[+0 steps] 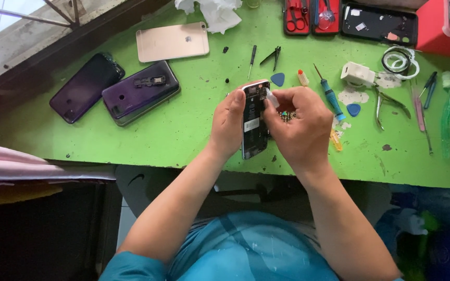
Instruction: The person applies a liquid from a small bottle onto the internal components of a disassembled smartphone. They then use a toothbrush to scrub the circuit board and surrounding areas. The person works on a green workbench with various tools and phone parts visible.
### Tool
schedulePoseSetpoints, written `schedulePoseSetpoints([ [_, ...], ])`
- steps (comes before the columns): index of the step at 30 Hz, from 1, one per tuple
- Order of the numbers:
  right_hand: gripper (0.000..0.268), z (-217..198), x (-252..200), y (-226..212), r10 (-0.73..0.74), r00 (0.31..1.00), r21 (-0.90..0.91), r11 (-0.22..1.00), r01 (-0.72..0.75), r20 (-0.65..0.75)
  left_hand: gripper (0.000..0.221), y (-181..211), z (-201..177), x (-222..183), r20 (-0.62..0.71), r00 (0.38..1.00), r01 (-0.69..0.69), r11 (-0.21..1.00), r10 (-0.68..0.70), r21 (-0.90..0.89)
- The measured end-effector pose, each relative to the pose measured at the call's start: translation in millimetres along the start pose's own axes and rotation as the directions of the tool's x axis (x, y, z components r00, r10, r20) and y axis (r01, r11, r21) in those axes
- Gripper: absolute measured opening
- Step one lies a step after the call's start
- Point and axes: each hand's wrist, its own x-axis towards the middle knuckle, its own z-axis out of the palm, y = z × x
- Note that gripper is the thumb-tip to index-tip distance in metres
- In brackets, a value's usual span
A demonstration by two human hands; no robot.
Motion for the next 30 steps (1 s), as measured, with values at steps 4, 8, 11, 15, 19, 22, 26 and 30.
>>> schedulePoseSetpoints([
  [4,0.008,-1,-2,-4,0.023,1.0,0.016,1.0,-0.022,-0.008,0.049,-3,-2,1,0.003,1.0,-0.015,1.0,0.015,0.013],
  [8,0.007,-6,-3,-1,0.082,0.997,0.13,0.988,-0.082,0.006,0.051,-5,-3,0,0.011,1.0,0.018,1.0,-0.018,-0.016],
  [11,0.008,-12,-1,-4,0.154,0.988,0.254,0.955,-0.154,0.022,0.053,-3,-3,3,0.052,0.999,0.016,0.998,-0.014,-0.052],
  [15,0.012,-10,-7,11,0.219,0.975,0.463,0.861,-0.211,0.037,0.063,5,0,4,0.101,0.994,0.045,0.991,-0.032,-0.129],
  [19,0.016,-11,-11,7,0.33,0.938,0.611,0.724,-0.321,0.103,0.066,4,-5,6,0.163,0.986,0.062,0.966,-0.02,-0.252],
  [22,0.019,-11,-20,18,0.426,0.89,0.759,0.523,-0.388,0.162,0.062,-2,-10,6,0.212,0.977,0.096,0.941,-0.027,-0.324],
  [26,0.021,-16,-26,27,0.425,0.877,0.84,0.37,-0.396,0.227,0.053,-9,-12,6,0.291,0.955,0.161,0.915,-0.051,-0.369],
  [30,0.022,-23,-31,29,0.43,0.865,0.858,0.309,-0.41,0.258,0.053,-1,-10,7,0.308,0.943,0.239,0.903,-0.128,-0.357],
])
